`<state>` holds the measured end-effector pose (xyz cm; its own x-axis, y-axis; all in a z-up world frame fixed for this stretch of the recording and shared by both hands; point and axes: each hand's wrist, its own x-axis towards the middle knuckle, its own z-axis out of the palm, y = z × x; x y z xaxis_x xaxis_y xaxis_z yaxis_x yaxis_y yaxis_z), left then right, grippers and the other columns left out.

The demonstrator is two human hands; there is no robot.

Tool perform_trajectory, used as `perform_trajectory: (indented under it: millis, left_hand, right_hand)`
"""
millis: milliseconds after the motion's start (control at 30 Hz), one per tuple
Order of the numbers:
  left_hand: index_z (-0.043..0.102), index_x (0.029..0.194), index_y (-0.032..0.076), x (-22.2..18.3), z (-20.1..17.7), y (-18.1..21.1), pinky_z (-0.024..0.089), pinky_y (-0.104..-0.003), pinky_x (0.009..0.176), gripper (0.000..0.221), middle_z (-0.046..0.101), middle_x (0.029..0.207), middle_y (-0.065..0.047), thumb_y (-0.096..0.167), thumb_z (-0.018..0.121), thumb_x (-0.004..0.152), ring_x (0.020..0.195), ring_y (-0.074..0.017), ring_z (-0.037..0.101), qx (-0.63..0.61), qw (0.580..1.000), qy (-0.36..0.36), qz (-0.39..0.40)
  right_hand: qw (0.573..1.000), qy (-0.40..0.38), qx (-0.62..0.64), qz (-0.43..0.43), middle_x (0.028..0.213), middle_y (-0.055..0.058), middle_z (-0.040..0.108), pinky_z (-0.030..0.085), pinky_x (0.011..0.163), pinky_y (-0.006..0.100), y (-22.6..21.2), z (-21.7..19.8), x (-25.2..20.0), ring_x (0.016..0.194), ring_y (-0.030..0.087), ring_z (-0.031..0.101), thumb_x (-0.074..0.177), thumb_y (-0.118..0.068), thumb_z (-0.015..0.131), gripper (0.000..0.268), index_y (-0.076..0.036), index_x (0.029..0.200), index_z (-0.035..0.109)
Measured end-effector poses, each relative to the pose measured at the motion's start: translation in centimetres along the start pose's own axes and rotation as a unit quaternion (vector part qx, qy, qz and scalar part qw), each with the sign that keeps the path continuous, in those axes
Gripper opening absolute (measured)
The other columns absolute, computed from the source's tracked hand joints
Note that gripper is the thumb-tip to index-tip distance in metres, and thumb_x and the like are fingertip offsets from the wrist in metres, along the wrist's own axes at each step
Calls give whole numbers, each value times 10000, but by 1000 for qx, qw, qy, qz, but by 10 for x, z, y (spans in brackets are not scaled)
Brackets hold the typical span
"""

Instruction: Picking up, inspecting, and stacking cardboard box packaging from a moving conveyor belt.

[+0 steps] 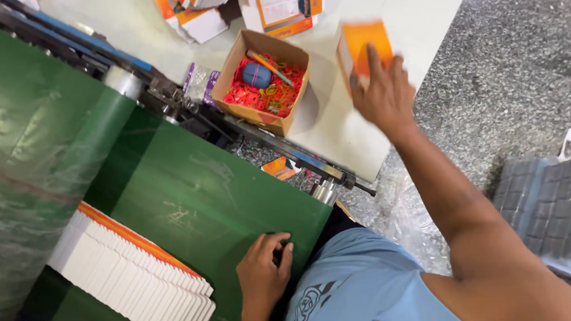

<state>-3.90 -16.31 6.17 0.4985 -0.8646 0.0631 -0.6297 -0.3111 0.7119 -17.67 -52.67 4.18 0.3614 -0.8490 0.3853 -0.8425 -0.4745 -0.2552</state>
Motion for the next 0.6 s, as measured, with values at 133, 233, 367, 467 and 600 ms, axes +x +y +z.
perform_trajectory:
  millis: [133, 233, 367, 467, 600]
  left_hand:
    - [743, 959, 158, -8, 10, -7, 530, -349, 566, 143, 683, 770, -16, 189, 773, 823, 650, -213, 680, 13, 1000, 2, 0]
    - [736, 942, 154, -14, 15, -12, 532, -341, 556, 121, 680, 768, -16, 183, 767, 829, 638, -208, 680, -1, 999, 51, 5]
    - [732, 924, 149, -13, 23, -7, 532, -334, 559, 103, 686, 778, -15, 170, 763, 828, 643, -208, 680, -8, 995, 99, 2]
    - [733, 917, 144, -12, 20, -3, 532, -336, 563, 104, 691, 779, -19, 164, 772, 823, 651, -212, 685, -3, 995, 95, -9]
    - [734, 912, 127, -20, 12, -7, 549, -330, 579, 101, 706, 795, -45, 133, 786, 826, 670, -210, 708, -60, 995, 74, -1]
  right_hand:
    - [998, 51, -31, 20, 1407, 364, 458, 557, 714, 525, 10, 12, 59, 1028, 475, 595, 955, -362, 726, 723, -95, 1577, 472]
    - [996, 70, -50, -18, 1445, 401, 386, 523, 757, 536, -28, -20, 64, 1093, 488, 542, 778, -452, 818, 921, -33, 1508, 446]
    - [993, 18, 47, -106, 1438, 240, 482, 517, 855, 485, -72, -27, 15, 1141, 386, 565, 795, -449, 834, 804, -77, 1439, 530]
    - [981, -27, 127, -147, 1360, 167, 554, 531, 855, 452, -102, -33, -26, 1081, 327, 622, 790, -407, 821, 698, -87, 1366, 589]
    - [928, -71, 276, -241, 1197, 122, 651, 565, 886, 429, -137, -45, -67, 1060, 330, 667, 850, -323, 801, 486, -88, 1245, 642]
